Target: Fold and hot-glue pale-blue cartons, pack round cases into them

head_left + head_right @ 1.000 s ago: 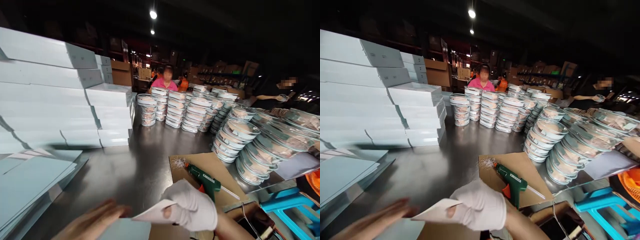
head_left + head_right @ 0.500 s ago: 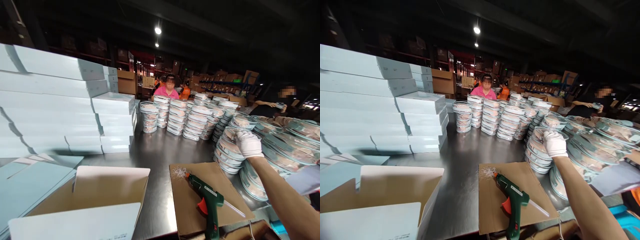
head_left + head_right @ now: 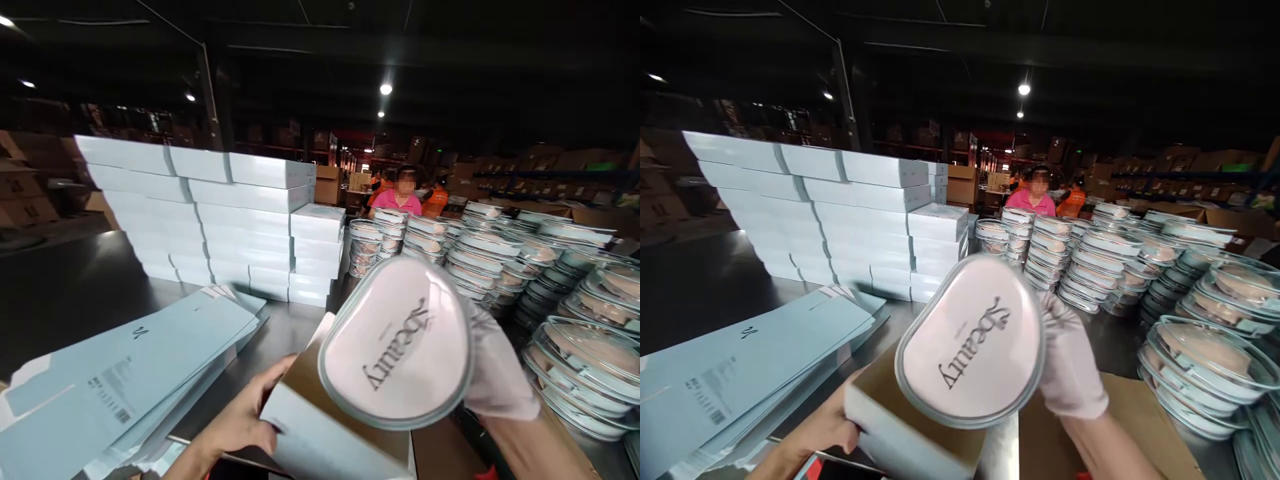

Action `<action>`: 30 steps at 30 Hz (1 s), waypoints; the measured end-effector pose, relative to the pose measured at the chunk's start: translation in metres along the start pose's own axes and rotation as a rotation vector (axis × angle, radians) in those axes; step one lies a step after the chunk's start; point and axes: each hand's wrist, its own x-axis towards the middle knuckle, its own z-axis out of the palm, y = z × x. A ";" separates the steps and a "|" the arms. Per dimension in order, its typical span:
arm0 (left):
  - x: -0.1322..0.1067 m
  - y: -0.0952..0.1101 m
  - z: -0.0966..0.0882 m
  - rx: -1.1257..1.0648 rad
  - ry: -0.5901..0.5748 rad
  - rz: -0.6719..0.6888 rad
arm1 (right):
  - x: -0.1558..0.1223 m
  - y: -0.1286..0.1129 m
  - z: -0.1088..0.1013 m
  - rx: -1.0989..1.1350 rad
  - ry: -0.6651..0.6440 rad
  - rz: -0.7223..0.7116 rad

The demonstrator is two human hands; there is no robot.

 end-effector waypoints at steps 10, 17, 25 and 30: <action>-0.027 -0.049 0.017 -0.042 0.222 0.008 | -0.100 0.088 0.049 0.126 -0.143 -0.145; -0.034 -0.031 0.029 0.242 0.249 0.242 | -0.121 0.101 0.076 -0.025 -0.178 -0.139; -0.031 -0.016 0.036 0.234 0.401 0.008 | -0.124 0.087 0.065 -0.193 -0.139 -0.011; -0.031 -0.016 0.001 0.432 0.149 0.042 | -0.116 0.125 -0.078 -1.004 0.047 -0.022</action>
